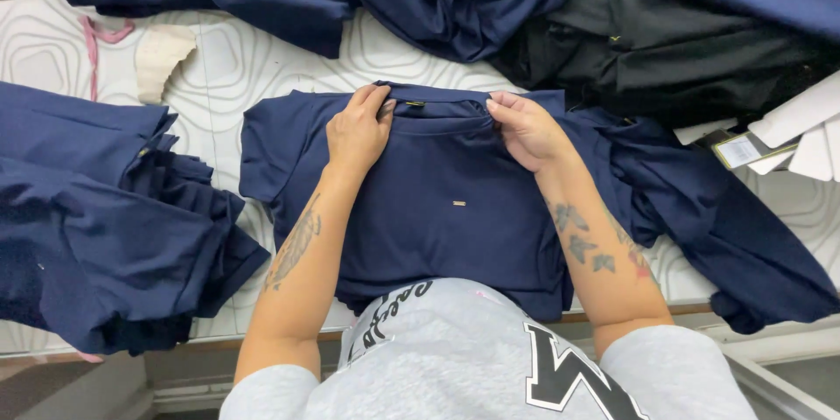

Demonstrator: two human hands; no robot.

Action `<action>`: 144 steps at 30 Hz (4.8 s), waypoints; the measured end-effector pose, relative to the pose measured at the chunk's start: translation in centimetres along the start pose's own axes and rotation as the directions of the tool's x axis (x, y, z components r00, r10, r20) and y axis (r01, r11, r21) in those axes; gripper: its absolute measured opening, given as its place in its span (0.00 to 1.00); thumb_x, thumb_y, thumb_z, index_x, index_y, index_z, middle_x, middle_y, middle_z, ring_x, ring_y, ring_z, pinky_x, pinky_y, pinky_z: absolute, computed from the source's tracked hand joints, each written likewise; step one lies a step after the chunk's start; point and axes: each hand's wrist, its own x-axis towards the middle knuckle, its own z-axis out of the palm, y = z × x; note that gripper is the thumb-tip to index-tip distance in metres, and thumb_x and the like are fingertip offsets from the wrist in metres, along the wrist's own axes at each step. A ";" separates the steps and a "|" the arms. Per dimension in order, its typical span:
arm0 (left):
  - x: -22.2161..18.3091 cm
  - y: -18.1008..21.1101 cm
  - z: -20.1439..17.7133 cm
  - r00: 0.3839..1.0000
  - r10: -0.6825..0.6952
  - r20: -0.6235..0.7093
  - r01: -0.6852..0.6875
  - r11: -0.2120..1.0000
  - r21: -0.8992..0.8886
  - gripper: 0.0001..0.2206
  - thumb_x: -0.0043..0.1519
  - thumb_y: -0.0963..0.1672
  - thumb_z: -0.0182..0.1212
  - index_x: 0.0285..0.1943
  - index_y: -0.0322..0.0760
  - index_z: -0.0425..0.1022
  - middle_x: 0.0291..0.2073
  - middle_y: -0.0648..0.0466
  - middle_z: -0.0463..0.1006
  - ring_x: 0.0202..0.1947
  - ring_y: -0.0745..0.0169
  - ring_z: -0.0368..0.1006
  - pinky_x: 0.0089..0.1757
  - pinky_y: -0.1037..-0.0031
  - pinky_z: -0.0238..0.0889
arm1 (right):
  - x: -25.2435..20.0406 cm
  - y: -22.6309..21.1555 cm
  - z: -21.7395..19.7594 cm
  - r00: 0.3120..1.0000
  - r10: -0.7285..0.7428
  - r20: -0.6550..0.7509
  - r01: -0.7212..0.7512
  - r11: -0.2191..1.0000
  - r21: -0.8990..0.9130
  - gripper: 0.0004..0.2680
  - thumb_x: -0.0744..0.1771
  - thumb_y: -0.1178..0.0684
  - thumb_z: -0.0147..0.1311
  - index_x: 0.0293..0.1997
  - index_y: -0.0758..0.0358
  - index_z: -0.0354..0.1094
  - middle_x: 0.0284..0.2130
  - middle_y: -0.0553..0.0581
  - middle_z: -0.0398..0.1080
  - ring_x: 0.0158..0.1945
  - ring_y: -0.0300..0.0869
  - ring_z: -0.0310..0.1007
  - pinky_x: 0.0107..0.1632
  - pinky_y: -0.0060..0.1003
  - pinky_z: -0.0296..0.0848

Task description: Inspecting and folding navy blue shirts on a factory work table.

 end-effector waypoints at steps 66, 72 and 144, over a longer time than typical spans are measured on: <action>-18.1 8.2 -10.6 0.991 0.107 0.085 -0.048 0.854 -0.519 0.20 0.58 0.41 0.70 0.60 0.50 0.76 0.46 0.59 0.76 0.48 0.55 0.78 0.45 0.65 0.76 | -21.2 3.6 11.3 0.868 -0.495 0.033 0.387 0.635 -0.668 0.06 0.64 0.61 0.64 0.43 0.62 0.79 0.31 0.55 0.76 0.39 0.40 0.77 0.46 0.33 0.74; -20.1 9.6 -12.2 0.970 0.237 0.050 -0.186 0.862 -0.472 0.23 0.62 0.41 0.64 0.68 0.47 0.71 0.42 0.55 0.70 0.39 0.53 0.77 0.39 0.62 0.76 | -21.2 3.8 11.7 0.903 -0.430 -0.021 0.321 0.705 -0.633 0.09 0.63 0.62 0.65 0.46 0.59 0.79 0.35 0.54 0.78 0.42 0.38 0.78 0.48 0.32 0.75; -19.5 12.9 -8.5 0.986 0.070 -0.149 -0.155 0.698 -0.699 0.03 0.64 0.40 0.64 0.44 0.41 0.80 0.34 0.56 0.82 0.39 0.61 0.80 0.39 0.76 0.75 | -17.6 7.7 7.1 0.987 0.153 -0.037 -0.139 0.958 0.251 0.05 0.69 0.52 0.55 0.43 0.60 0.73 0.33 0.54 0.78 0.44 0.41 0.80 0.56 0.39 0.73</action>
